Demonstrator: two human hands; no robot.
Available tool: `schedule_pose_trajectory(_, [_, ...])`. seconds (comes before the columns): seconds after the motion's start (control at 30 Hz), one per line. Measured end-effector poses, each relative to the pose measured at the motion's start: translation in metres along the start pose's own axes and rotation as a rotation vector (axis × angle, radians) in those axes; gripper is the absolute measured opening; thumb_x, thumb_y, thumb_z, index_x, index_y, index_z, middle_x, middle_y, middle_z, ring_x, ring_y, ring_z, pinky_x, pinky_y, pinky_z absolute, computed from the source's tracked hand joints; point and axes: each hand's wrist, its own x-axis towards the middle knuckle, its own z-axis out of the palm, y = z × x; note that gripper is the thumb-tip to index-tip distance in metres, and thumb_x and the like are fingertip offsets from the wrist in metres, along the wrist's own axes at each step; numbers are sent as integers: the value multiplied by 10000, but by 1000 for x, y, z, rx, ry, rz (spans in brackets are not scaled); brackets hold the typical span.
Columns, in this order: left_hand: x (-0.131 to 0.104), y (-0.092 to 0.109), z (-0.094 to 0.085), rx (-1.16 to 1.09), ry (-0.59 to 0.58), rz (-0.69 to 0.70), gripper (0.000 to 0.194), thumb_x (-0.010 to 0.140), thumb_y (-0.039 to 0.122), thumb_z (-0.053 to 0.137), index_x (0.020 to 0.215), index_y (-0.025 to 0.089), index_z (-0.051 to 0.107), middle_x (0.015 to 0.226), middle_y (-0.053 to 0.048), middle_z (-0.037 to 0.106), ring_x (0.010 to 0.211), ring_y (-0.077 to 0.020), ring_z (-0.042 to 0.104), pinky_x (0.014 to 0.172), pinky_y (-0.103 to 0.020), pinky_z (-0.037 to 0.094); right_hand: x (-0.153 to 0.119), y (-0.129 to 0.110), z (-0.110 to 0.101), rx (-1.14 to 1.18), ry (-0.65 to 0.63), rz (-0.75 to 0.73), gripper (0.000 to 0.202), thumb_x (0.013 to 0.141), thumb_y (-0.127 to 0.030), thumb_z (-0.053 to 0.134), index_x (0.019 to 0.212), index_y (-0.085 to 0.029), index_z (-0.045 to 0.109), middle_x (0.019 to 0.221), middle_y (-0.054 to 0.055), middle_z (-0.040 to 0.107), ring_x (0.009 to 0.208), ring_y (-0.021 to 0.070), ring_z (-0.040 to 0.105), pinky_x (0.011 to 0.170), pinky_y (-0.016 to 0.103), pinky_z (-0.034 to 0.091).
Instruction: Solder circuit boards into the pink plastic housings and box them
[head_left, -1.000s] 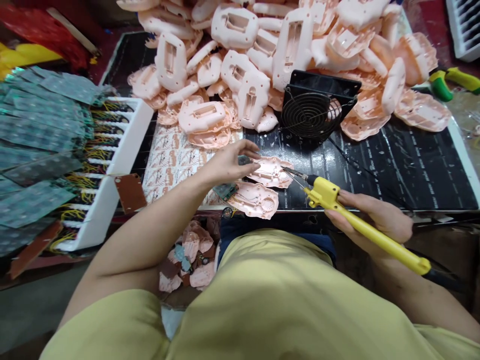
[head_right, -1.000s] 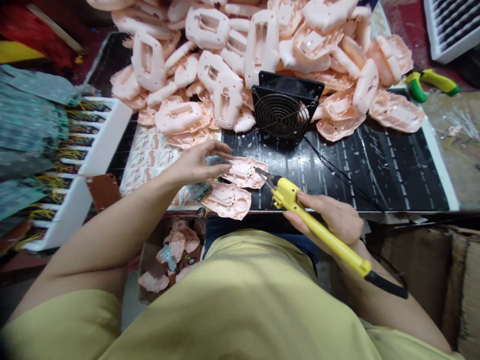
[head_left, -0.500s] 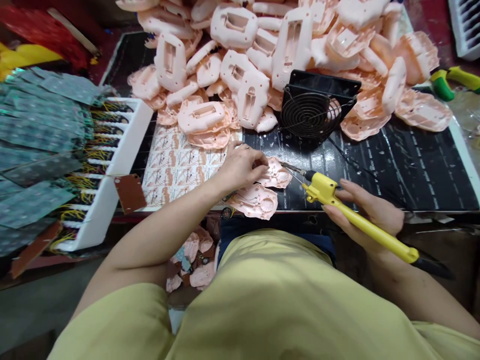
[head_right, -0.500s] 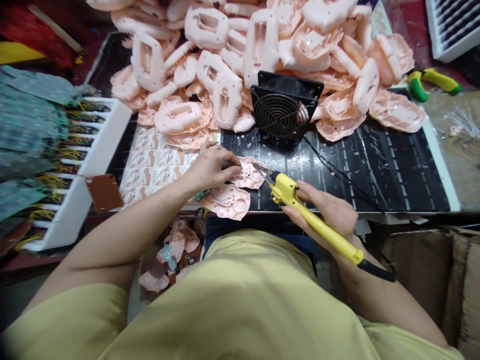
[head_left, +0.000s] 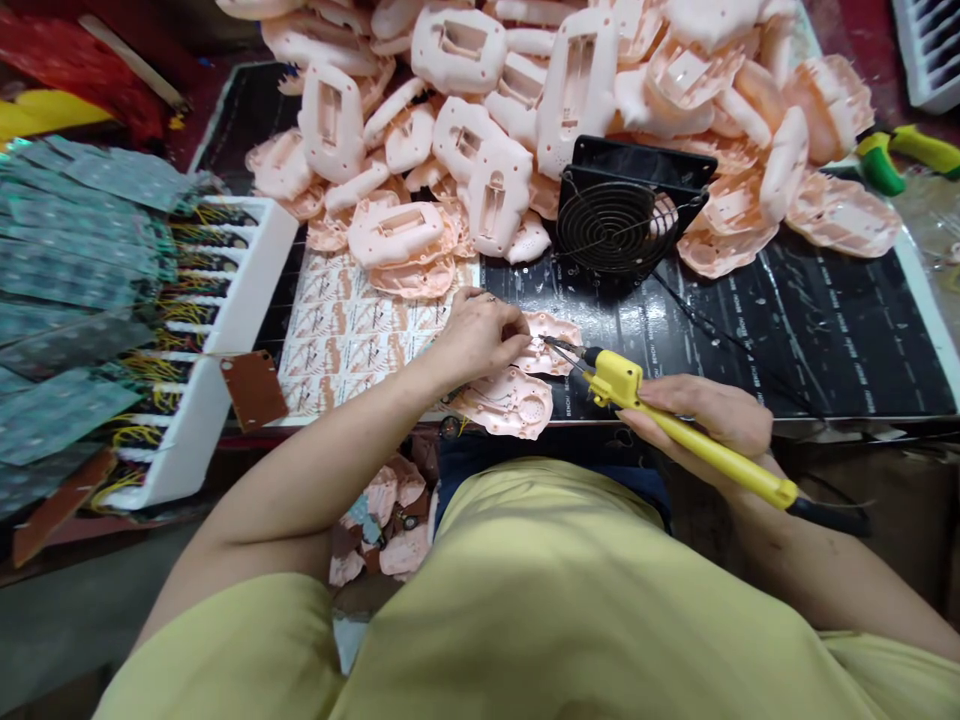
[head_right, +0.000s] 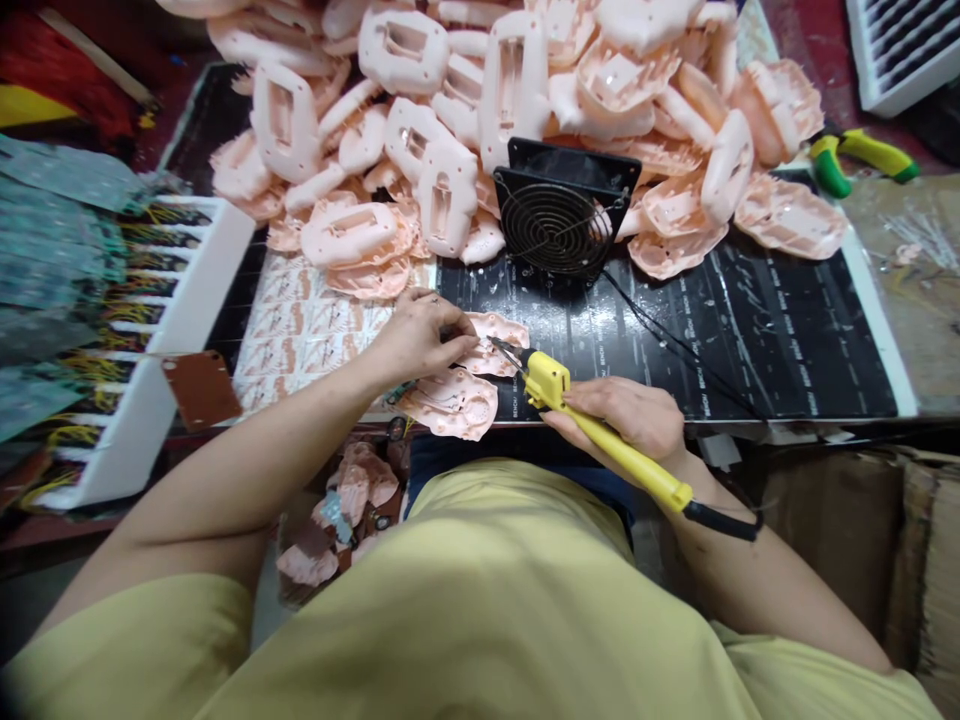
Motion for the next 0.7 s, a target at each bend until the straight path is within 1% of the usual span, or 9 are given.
schedule_pose_trajectory(0.1, [1, 2, 0, 35, -12, -10, 175, 791, 263, 561, 770, 172, 709, 775, -41, 719, 835, -220, 608, 973, -455, 320, 3, 1, -3, -7, -39, -48, 273, 691, -149, 818, 872, -203, 621, 753, -15, 733, 676, 144, 716, 617, 210, 608])
schedule_pose_trajectory(0.17, [2, 3, 0, 52, -12, -10, 179, 790, 265, 556, 756, 172, 705, 757, -39, 714, 821, -218, 603, 966, -452, 325, 2, 3, -7, 13, -40, -49, 283, 684, -138, 819, 879, -211, 628, 754, -11, 733, 671, 153, 715, 602, 224, 607])
schedule_pose_trajectory(0.3, [3, 4, -2, 36, -20, -15, 174, 790, 260, 555, 744, 168, 695, 732, -27, 706, 773, -194, 603, 972, -444, 321, -6, 8, -15, 36, 78, 58, 302, 660, -118, 821, 880, -233, 650, 739, -21, 726, 655, 166, 710, 556, 249, 597])
schedule_pose_trajectory(0.33, [3, 4, -2, 31, -24, -18, 172, 790, 258, 556, 744, 166, 694, 730, -26, 706, 767, -190, 605, 974, -442, 319, -7, 9, -16, 30, 88, 74, 300, 656, -121, 823, 874, -233, 651, 736, -22, 725, 650, 166, 709, 552, 252, 596])
schedule_pose_trajectory(0.43, [3, 4, -3, 23, -28, -19, 174, 791, 256, 554, 737, 164, 691, 730, -25, 706, 769, -189, 609, 974, -438, 319, -10, 8, -15, 18, 55, 80, 274, 662, -147, 823, 859, -230, 651, 727, -24, 725, 638, 165, 708, 554, 253, 599])
schedule_pose_trajectory(0.5, [3, 5, -2, 28, -27, -24, 173, 789, 255, 555, 739, 164, 693, 728, -26, 703, 771, -192, 607, 974, -439, 321, -10, 5, -13, -16, 73, 108, 261, 680, -172, 817, 877, -230, 656, 736, -21, 729, 642, 166, 711, 565, 253, 603])
schedule_pose_trajectory(0.57, [3, 7, -1, 41, -30, -31, 167, 783, 250, 560, 751, 164, 699, 720, -28, 697, 767, -195, 604, 975, -441, 327, -10, 1, -11, -99, 101, 166, 278, 701, -204, 809, 940, -229, 668, 789, -6, 745, 660, 169, 717, 602, 258, 611])
schedule_pose_trajectory(0.63, [1, 8, -3, 59, -32, -29, 164, 786, 249, 561, 762, 167, 700, 725, -30, 696, 778, -204, 603, 973, -440, 337, -11, 0, -9, -184, 107, 221, 368, 718, -243, 803, 1058, -231, 662, 862, 10, 756, 674, 170, 721, 644, 264, 617])
schedule_pose_trajectory(0.7, [-3, 8, -8, 90, 16, -22, 184, 806, 280, 562, 839, 170, 705, 797, -45, 707, 844, -229, 610, 992, -450, 334, -15, 1, -9, -214, 124, 242, 477, 725, -270, 798, 1170, -235, 631, 903, 18, 757, 675, 169, 720, 657, 269, 616])
